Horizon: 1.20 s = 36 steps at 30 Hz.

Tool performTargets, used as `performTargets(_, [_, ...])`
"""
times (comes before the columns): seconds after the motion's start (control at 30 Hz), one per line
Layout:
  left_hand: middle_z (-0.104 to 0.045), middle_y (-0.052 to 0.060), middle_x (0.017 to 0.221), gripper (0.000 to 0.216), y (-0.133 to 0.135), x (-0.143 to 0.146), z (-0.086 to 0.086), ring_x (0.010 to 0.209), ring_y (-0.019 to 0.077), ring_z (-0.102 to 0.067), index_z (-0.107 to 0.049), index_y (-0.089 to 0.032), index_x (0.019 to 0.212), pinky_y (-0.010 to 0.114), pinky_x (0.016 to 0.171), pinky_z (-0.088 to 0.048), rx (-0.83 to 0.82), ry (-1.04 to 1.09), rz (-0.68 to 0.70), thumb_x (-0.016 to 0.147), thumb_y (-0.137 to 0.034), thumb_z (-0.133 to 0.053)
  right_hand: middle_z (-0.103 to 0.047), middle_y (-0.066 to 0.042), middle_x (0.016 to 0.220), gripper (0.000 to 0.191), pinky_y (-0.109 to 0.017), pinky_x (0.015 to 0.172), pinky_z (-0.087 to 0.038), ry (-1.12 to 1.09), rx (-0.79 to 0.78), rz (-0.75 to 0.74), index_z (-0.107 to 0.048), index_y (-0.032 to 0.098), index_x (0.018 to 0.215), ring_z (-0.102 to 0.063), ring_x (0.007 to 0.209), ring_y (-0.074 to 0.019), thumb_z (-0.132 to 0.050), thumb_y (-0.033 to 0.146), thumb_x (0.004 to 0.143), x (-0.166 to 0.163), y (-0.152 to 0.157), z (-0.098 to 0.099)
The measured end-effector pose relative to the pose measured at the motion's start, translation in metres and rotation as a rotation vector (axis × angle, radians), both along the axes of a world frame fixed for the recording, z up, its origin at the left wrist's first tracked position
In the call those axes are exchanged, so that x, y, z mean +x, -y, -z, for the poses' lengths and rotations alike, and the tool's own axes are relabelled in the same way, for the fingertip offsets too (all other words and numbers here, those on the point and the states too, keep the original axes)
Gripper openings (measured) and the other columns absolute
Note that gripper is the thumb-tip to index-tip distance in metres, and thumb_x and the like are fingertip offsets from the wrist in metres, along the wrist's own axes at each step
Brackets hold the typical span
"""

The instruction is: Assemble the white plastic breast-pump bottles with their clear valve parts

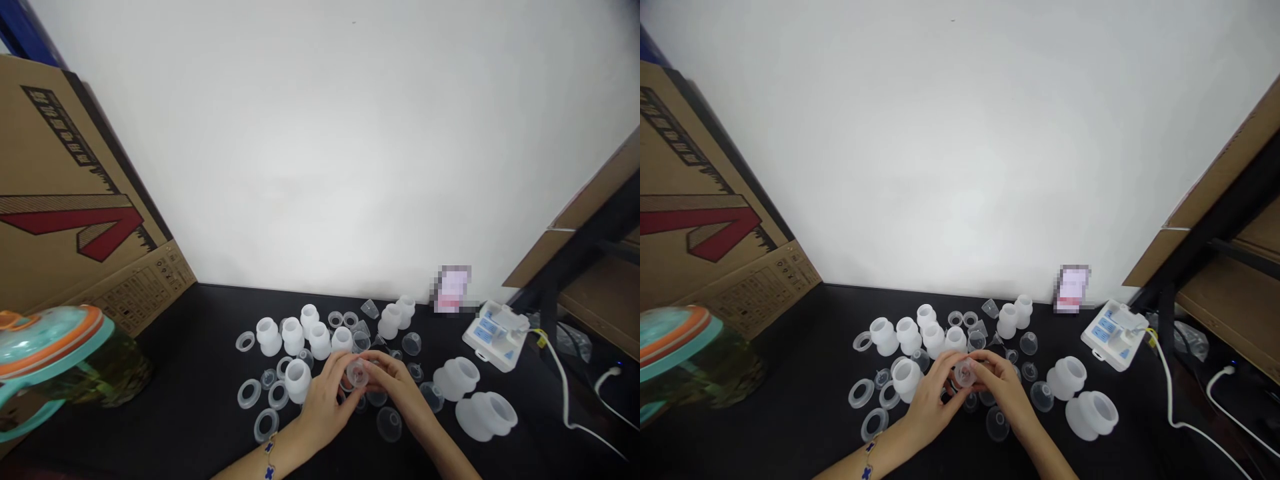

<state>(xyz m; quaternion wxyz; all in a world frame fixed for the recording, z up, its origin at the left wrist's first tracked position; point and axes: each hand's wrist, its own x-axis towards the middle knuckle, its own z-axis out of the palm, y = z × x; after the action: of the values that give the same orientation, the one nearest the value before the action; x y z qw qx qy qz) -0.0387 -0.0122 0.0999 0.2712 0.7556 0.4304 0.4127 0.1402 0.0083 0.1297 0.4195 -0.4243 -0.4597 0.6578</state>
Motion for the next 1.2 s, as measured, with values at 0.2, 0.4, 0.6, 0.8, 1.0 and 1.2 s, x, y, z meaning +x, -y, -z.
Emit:
performTargets(0.2, [-0.058, 0.007, 0.130, 0.042, -0.0003, 0.0006, 0.0010, 0.078, 0.0151, -0.066, -0.050, -0.030, 0.135, 0.028, 0.065, -0.060, 0.001, 0.012, 0.001, 0.094, -0.023, -0.060, -0.079, -0.006, 0.093, 0.041, -0.036, 0.075, -0.059, 0.006, 0.014, -0.004, -0.077, 0.023, 0.097, -0.074, 0.089, -0.0285, -0.083, 0.055, 0.072, 0.0003, -0.0002, 0.0021])
performTargets(0.4, [-0.058, 0.008, 0.131, 0.043, -0.0012, 0.0004, 0.0031, 0.079, 0.0157, -0.067, -0.050, -0.031, 0.136, 0.028, 0.064, -0.061, -0.002, 0.002, -0.002, 0.095, -0.023, -0.060, -0.079, -0.006, 0.092, 0.042, -0.034, 0.074, -0.058, 0.000, 0.009, 0.007, -0.077, 0.022, 0.097, -0.074, 0.087, -0.0276, -0.084, 0.055, 0.071, -0.0004, 0.0000, 0.0022])
performTargets(0.6, [-0.058, 0.006, 0.130, 0.045, -0.0007, 0.0004, 0.0032, 0.079, 0.0155, -0.067, -0.049, -0.032, 0.136, 0.029, 0.066, -0.061, -0.003, -0.005, -0.002, 0.094, -0.022, -0.061, -0.079, -0.006, 0.093, 0.041, -0.032, 0.074, -0.057, 0.008, 0.010, 0.028, -0.077, 0.021, 0.097, -0.073, 0.088, -0.0263, -0.085, 0.053, 0.072, 0.0019, -0.0001, 0.0010])
performTargets(0.8, [-0.058, 0.008, 0.131, 0.044, -0.0006, 0.0006, 0.0034, 0.080, 0.0162, -0.066, -0.050, -0.030, 0.135, 0.030, 0.066, -0.062, -0.017, -0.005, -0.003, 0.093, -0.023, -0.061, -0.079, -0.006, 0.096, 0.040, -0.032, 0.074, -0.057, -0.014, -0.005, 0.038, -0.077, 0.021, 0.097, -0.073, 0.087, -0.0257, -0.087, 0.049, 0.070, 0.0046, -0.0016, 0.0043])
performTargets(1.0, [-0.057, 0.007, 0.133, 0.048, 0.0005, -0.0001, 0.0041, 0.080, 0.0165, -0.067, -0.048, -0.031, 0.137, 0.029, 0.064, -0.061, 0.005, 0.008, 0.001, 0.092, -0.024, -0.063, -0.078, -0.005, 0.091, 0.036, -0.031, 0.075, -0.056, -0.058, -0.007, 0.014, -0.076, 0.021, 0.100, -0.072, 0.086, -0.0240, -0.086, 0.044, 0.073, 0.0058, -0.0018, 0.0085])
performTargets(1.2, [-0.053, 0.009, 0.139, 0.044, 0.0009, -0.0023, 0.0066, 0.078, 0.0155, -0.067, -0.049, -0.030, 0.134, 0.031, 0.066, -0.061, 0.021, 0.054, 0.016, 0.093, -0.027, -0.064, -0.077, -0.003, 0.091, 0.028, -0.028, 0.075, -0.054, -0.080, -0.013, 0.028, -0.077, 0.021, 0.099, -0.071, 0.085, -0.0203, -0.084, 0.038, 0.078, 0.0071, -0.0007, 0.0077])
